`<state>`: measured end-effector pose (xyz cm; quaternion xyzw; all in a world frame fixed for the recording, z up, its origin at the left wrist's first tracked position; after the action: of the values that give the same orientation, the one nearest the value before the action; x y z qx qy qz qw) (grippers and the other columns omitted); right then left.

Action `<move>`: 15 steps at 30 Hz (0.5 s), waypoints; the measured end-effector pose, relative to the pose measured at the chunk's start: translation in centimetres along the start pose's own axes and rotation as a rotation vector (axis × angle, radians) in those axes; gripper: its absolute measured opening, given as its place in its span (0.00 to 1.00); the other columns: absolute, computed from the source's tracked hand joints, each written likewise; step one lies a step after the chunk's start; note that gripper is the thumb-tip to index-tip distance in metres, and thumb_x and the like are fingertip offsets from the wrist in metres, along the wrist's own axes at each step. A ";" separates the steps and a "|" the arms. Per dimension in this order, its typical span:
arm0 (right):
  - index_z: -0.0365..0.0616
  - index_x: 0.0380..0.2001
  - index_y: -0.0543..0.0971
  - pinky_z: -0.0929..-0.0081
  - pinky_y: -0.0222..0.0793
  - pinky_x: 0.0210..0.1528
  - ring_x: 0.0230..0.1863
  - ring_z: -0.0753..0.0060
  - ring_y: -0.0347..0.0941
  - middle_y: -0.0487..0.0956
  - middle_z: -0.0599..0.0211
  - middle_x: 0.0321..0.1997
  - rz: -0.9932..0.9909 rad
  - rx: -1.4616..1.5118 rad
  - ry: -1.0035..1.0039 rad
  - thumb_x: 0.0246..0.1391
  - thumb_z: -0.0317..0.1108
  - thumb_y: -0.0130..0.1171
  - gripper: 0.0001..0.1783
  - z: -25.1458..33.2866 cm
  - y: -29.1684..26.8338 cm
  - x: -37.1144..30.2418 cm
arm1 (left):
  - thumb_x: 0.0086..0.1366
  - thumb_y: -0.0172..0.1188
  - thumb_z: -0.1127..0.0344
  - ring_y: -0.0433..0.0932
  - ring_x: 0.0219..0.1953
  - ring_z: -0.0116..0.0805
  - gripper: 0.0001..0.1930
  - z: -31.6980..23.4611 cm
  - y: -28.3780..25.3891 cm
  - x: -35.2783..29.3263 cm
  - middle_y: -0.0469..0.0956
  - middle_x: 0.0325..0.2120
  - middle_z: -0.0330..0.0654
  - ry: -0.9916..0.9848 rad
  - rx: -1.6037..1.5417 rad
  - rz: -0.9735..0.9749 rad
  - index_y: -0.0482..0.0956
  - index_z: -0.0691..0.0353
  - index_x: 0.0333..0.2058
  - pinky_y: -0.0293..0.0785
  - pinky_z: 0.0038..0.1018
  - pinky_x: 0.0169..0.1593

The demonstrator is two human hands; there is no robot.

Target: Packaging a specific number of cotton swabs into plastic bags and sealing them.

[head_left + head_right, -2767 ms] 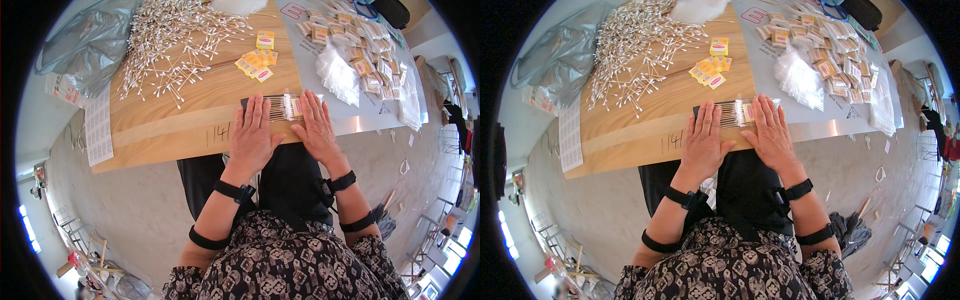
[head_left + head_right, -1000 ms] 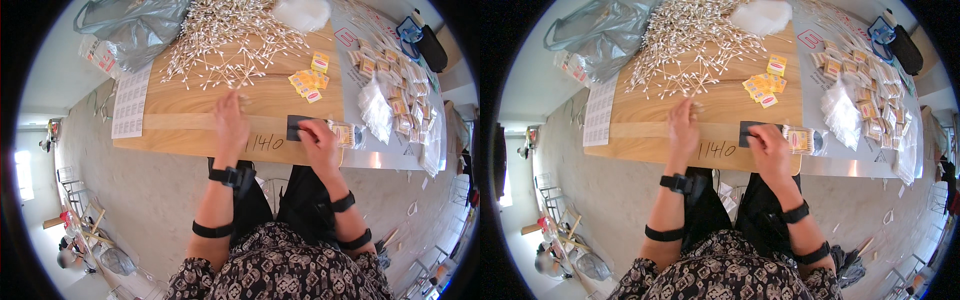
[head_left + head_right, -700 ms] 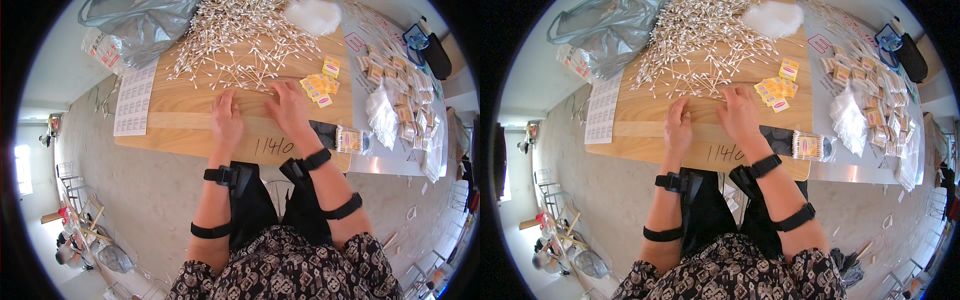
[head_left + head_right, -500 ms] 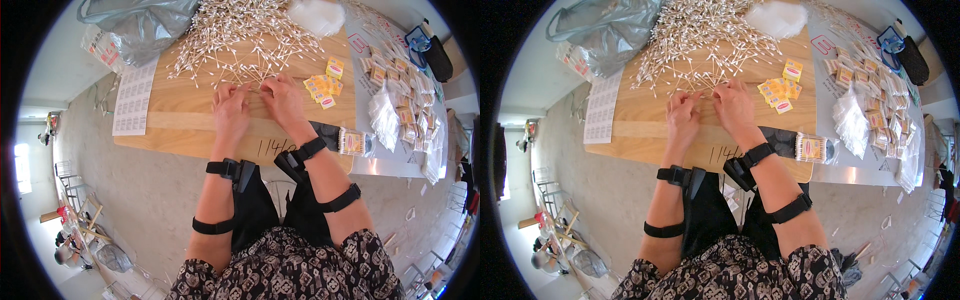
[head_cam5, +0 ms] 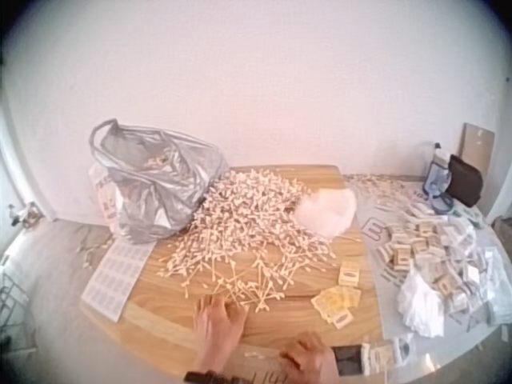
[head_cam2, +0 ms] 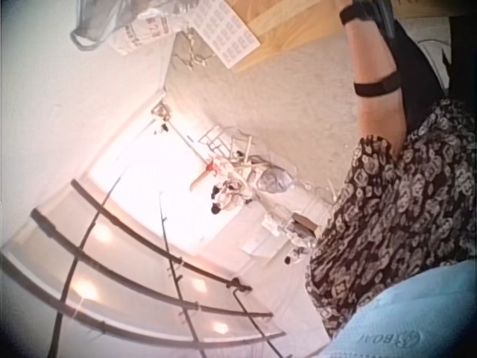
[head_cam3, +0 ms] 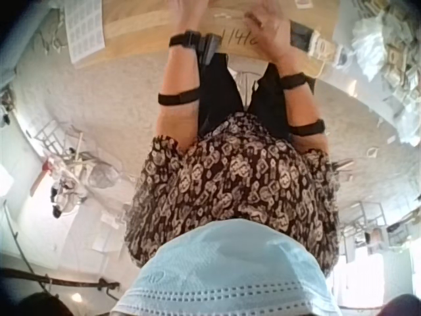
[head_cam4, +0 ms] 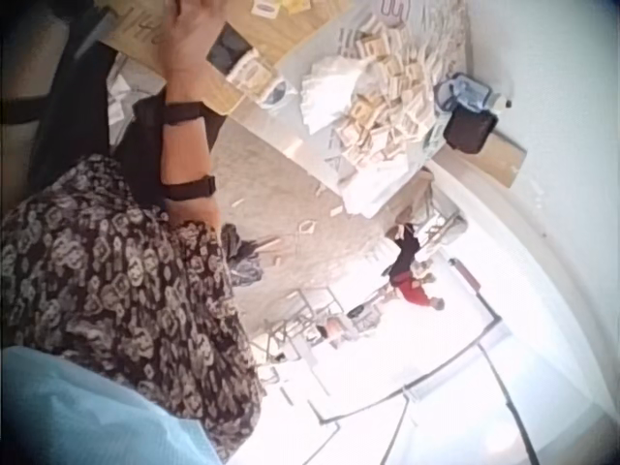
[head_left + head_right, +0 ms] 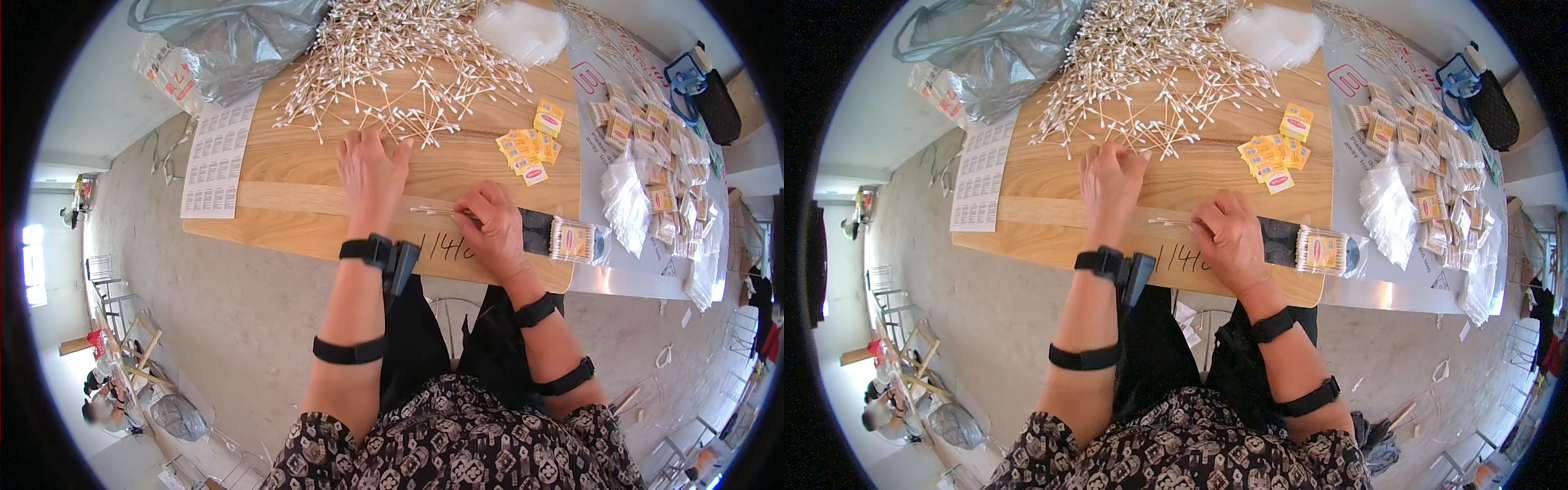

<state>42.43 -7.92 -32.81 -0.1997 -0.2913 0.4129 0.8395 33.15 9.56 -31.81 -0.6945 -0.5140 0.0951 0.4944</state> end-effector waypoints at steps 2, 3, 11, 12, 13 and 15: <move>0.43 0.25 0.75 0.59 0.67 0.37 0.36 0.51 0.69 0.72 0.61 0.30 -0.001 0.003 -0.012 0.40 0.25 0.64 0.07 0.0 0.0 0.0 | 0.53 0.66 0.65 0.71 0.42 0.49 0.08 0.2 0.3 0.9 0.75 0.34 0.45 -0.024 0.067 0.003 0.77 0.60 0.28 0.66 0.41 0.47; 0.43 0.25 0.75 0.59 0.67 0.37 0.36 0.51 0.69 0.72 0.61 0.30 -0.005 0.000 -0.022 0.41 0.25 0.64 0.07 0.0 -0.1 0.0 | 0.54 0.66 0.64 0.71 0.42 0.48 0.08 0.5 0.8 1.3 0.76 0.32 0.43 -0.034 0.070 0.052 0.77 0.60 0.27 0.67 0.41 0.47; 0.43 0.25 0.75 0.59 0.68 0.37 0.36 0.52 0.69 0.72 0.62 0.30 0.004 0.040 -0.020 0.41 0.25 0.63 0.07 -0.1 -0.2 0.0 | 0.54 0.66 0.67 0.72 0.43 0.45 0.05 3.4 1.4 1.2 0.76 0.31 0.42 -0.134 -0.094 0.167 0.79 0.58 0.27 0.69 0.39 0.45; 0.43 0.25 0.75 0.59 0.68 0.37 0.36 0.52 0.69 0.72 0.62 0.30 0.002 0.037 -0.023 0.41 0.25 0.63 0.07 -0.2 -0.2 0.0 | 0.54 0.66 0.67 0.72 0.43 0.45 0.05 2.6 0.6 1.5 0.76 0.31 0.42 -0.016 -0.029 0.077 0.79 0.58 0.28 0.68 0.38 0.46; 0.43 0.25 0.75 0.59 0.68 0.37 0.36 0.52 0.69 0.72 0.62 0.30 0.001 0.038 -0.021 0.41 0.25 0.63 0.07 -0.3 -0.2 0.0 | 0.54 0.66 0.68 0.72 0.43 0.45 0.05 1.7 -0.2 1.6 0.76 0.32 0.43 0.102 0.035 -0.013 0.79 0.58 0.29 0.68 0.38 0.46; 0.43 0.24 0.75 0.59 0.67 0.37 0.36 0.52 0.69 0.72 0.61 0.30 0.008 0.046 -0.012 0.41 0.25 0.63 0.07 -0.4 -0.1 0.0 | 0.54 0.66 0.68 0.72 0.43 0.46 0.05 1.3 -0.1 2.3 0.76 0.32 0.43 0.161 0.040 0.044 0.80 0.58 0.30 0.68 0.38 0.47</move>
<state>42.73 -8.07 -33.02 -0.1792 -0.2858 0.4241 0.8405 33.27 12.15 -31.52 -0.7011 -0.4550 0.0601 0.5457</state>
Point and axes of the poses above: each hand's wrist, its own x-axis towards the middle knuckle, its own y-axis out of the palm, z = x × y, the point moved 7 cm from there along x, towards the middle knuckle
